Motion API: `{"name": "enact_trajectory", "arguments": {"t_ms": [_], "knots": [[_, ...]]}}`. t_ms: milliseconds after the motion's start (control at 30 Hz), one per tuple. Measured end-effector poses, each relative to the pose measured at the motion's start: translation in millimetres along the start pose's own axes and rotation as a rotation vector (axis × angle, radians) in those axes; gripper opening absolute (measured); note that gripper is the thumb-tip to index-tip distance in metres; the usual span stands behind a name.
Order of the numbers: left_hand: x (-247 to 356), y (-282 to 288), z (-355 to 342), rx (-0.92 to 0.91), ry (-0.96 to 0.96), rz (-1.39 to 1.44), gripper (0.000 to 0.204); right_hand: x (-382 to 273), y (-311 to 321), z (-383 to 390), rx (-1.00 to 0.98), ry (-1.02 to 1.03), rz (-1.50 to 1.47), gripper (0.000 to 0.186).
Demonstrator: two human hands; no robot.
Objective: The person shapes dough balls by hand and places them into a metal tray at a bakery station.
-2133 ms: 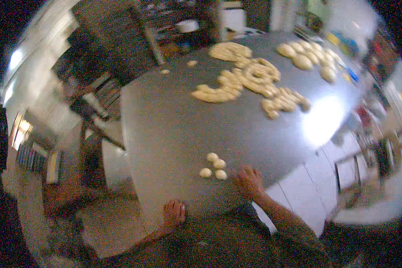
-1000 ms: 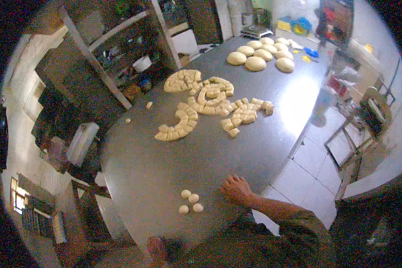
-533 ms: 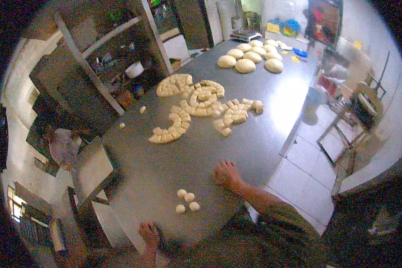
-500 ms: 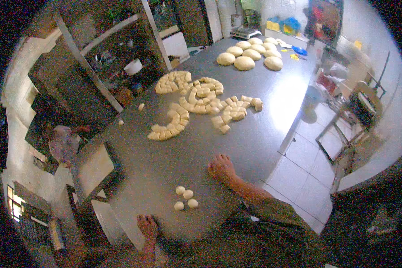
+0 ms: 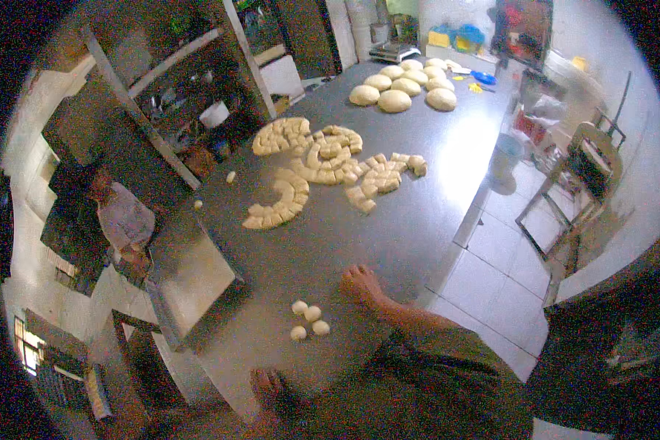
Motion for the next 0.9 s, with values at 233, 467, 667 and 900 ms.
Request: {"name": "enact_trajectory", "arguments": {"t_ms": [233, 467, 667, 900], "knots": [[-19, 7, -85, 0.192, 0.130, 0.020, 0.011, 38, 48, -38, 0.271, -0.113, -0.015, 0.017], [-31, 17, 11, 0.274, -0.228, -0.297, 0.021, 36, 37, 4, 0.321, 0.013, -0.115, 0.012], [-78, 48, -26, 0.339, 0.328, 0.098, 0.035, 42, -1, 38, 0.245, 0.160, -0.164, 0.006], [-137, 16, -30, 0.158, 0.816, -0.331, 0.056, -136, 50, -37, -0.269, -0.174, -0.624, 0.039]]}}
Point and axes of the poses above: each hand's wrist, its own z-axis away from the middle knuckle, its own y-axis out of the back of the hand, x = y × z, the point moved 3 cm from there along -z, towards the middle knuckle, and after that the axes turned 1 degree about -y, right-handed, at the moved point
